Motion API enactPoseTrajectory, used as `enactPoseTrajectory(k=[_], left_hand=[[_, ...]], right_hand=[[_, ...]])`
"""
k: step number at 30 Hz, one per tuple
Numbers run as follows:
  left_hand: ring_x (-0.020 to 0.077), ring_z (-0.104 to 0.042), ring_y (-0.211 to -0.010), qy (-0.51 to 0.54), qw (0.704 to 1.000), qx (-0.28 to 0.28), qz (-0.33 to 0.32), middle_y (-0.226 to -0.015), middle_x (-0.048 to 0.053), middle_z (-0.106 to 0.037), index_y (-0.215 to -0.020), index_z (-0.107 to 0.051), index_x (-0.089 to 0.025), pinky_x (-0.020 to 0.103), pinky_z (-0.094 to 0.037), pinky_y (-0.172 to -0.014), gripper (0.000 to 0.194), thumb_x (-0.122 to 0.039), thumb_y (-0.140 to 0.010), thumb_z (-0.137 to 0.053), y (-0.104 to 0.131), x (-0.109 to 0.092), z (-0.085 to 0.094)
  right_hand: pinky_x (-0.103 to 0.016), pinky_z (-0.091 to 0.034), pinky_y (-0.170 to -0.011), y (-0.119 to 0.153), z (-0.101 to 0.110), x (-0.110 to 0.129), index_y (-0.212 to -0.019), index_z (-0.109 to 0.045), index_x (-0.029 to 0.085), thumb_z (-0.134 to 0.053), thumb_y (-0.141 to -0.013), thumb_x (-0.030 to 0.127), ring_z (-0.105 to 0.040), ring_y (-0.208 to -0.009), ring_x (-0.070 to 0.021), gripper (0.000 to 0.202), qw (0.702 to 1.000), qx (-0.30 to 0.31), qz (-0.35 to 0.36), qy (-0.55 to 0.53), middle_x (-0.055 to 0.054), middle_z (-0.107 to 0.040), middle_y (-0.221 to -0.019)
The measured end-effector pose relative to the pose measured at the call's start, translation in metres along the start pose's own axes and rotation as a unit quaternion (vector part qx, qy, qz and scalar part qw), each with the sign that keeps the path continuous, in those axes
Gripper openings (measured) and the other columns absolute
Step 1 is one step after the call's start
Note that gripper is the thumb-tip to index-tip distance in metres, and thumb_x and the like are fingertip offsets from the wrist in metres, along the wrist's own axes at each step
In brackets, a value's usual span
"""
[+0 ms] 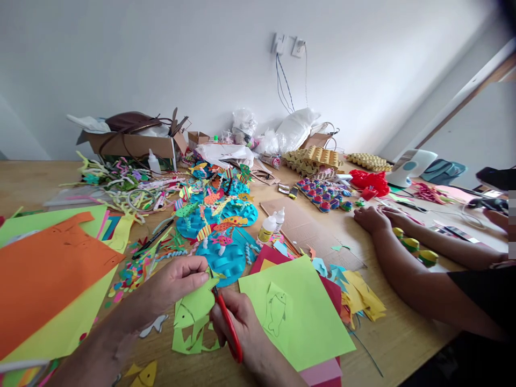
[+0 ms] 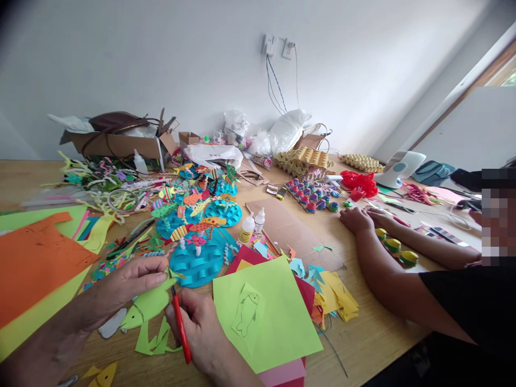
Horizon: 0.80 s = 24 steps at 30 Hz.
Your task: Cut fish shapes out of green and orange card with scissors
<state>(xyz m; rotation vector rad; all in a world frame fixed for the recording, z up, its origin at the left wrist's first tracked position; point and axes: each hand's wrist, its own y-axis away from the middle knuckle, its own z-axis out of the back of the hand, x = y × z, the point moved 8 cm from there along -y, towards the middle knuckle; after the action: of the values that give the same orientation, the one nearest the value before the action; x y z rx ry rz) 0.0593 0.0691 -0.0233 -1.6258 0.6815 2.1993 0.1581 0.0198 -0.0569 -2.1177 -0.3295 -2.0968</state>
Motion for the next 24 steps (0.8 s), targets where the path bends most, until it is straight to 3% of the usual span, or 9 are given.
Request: enactPoseTrajectory(k=[4, 19, 24], left_hand=[[0.0145, -0.043, -0.064, -0.009, 1.0, 0.008, -0.008, -0.067, -0.004, -0.042, -0.066, -0.05, -0.02, 0.024, -0.038, -0.059, 0.024, -0.041, -0.077, -0.052, 0.0013, -0.0007, 0.002], [0.013, -0.032, -0.062, -0.024, 0.998, 0.051, -0.005, -0.066, -0.005, -0.034, -0.063, -0.04, -0.021, 0.022, -0.029, -0.054, 0.027, -0.038, -0.081, -0.049, 0.0014, 0.0061, 0.0036], [0.0143, -0.036, -0.062, -0.048, 0.996, 0.072, -0.017, -0.064, -0.005, -0.035, -0.062, -0.042, -0.021, 0.024, -0.03, -0.056, 0.026, -0.04, -0.079, -0.049, 0.003, 0.0013, 0.0054]], right_hand=[[-0.019, -0.027, -0.04, -0.0012, -0.0011, -0.0038, -0.05, -0.039, 0.019, -0.048, -0.077, 0.03, -0.034, -0.044, -0.008, 0.031, 1.0, 0.005, 0.0, -0.004, 0.005, -0.038, -0.045], [-0.017, -0.027, -0.038, 0.0021, -0.0059, -0.0046, -0.049, -0.039, 0.019, -0.053, -0.081, 0.048, -0.035, -0.041, -0.0065, 0.046, 0.999, 0.031, -0.02, -0.027, 0.006, -0.038, -0.044], [-0.017, -0.026, -0.036, 0.0019, -0.0077, -0.0096, -0.052, -0.04, 0.019, -0.053, -0.083, 0.044, -0.034, -0.039, -0.0058, 0.041, 0.998, 0.046, -0.024, -0.023, 0.006, -0.039, -0.044]])
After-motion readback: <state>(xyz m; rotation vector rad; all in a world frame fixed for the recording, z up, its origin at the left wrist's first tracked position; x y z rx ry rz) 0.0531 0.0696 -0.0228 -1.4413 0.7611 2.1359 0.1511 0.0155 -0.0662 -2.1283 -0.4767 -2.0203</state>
